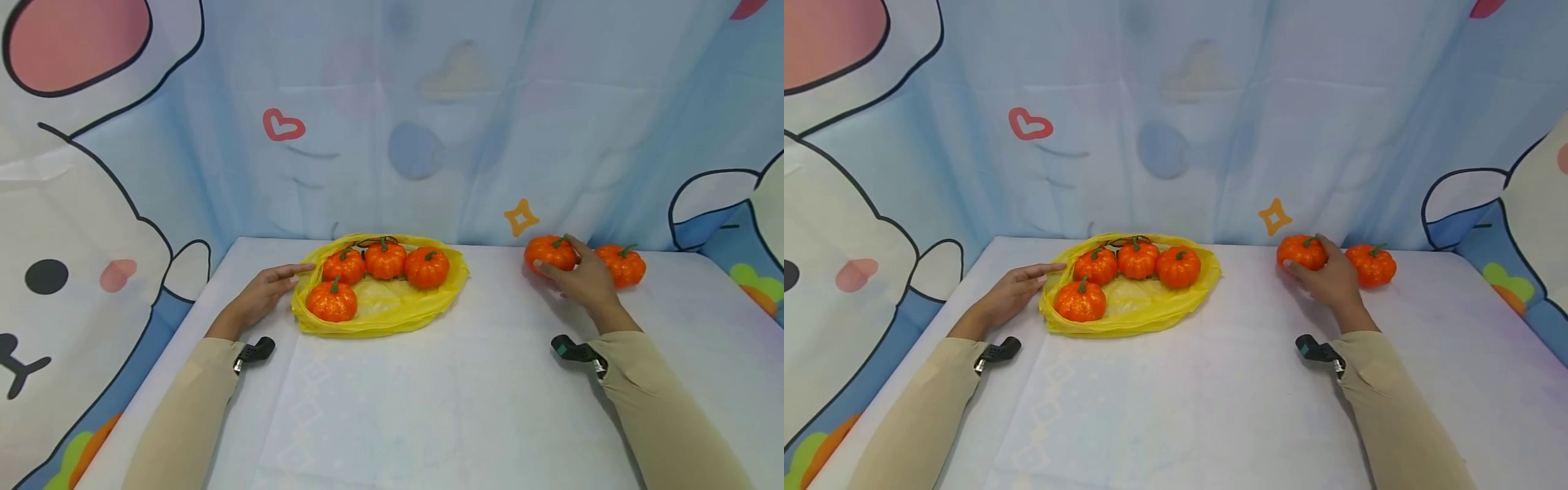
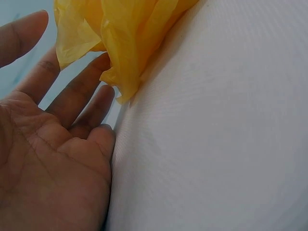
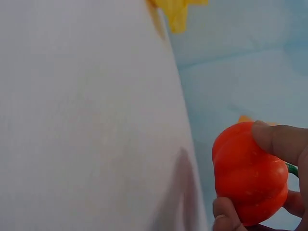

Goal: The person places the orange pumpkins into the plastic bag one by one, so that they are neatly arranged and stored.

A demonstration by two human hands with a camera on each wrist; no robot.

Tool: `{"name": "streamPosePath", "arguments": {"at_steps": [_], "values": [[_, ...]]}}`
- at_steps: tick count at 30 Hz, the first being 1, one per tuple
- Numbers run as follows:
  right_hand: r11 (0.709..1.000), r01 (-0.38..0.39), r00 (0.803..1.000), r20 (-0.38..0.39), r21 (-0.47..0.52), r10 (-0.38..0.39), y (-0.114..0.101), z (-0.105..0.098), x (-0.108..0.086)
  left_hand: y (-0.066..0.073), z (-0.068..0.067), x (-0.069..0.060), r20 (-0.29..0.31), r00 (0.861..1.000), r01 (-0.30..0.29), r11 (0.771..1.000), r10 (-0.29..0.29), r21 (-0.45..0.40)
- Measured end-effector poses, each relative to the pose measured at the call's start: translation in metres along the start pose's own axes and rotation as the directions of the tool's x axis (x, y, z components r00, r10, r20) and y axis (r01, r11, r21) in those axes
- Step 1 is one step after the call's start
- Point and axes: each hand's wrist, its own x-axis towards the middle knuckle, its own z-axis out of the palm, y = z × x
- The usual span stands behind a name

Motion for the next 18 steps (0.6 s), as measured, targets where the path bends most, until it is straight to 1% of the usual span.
{"name": "streamPosePath", "arguments": {"at_steps": [4,8,12,18], "values": [[0.997,0.057,0.998,0.011,-0.045,-0.057,-0.022,0.004,-0.007,0.000,0.000,-0.001,-0.002,1.000,0.000,1.000,0.000,0.007],[0.994,0.086,0.994,0.066,-0.061,-0.082,-0.043,0.008,-0.017,0.001,0.000,-0.002,-0.003,1.000,0.004,1.000,-0.004,0.017],[0.991,0.131,0.984,0.125,-0.025,-0.127,-0.061,0.012,-0.025,0.001,-0.001,-0.002,-0.001,1.000,0.005,1.000,-0.005,0.026],[0.970,0.235,0.962,0.125,0.064,-0.242,-0.080,0.018,-0.039,0.000,0.000,0.000,0.001,1.000,0.006,1.000,-0.006,0.015]]}}
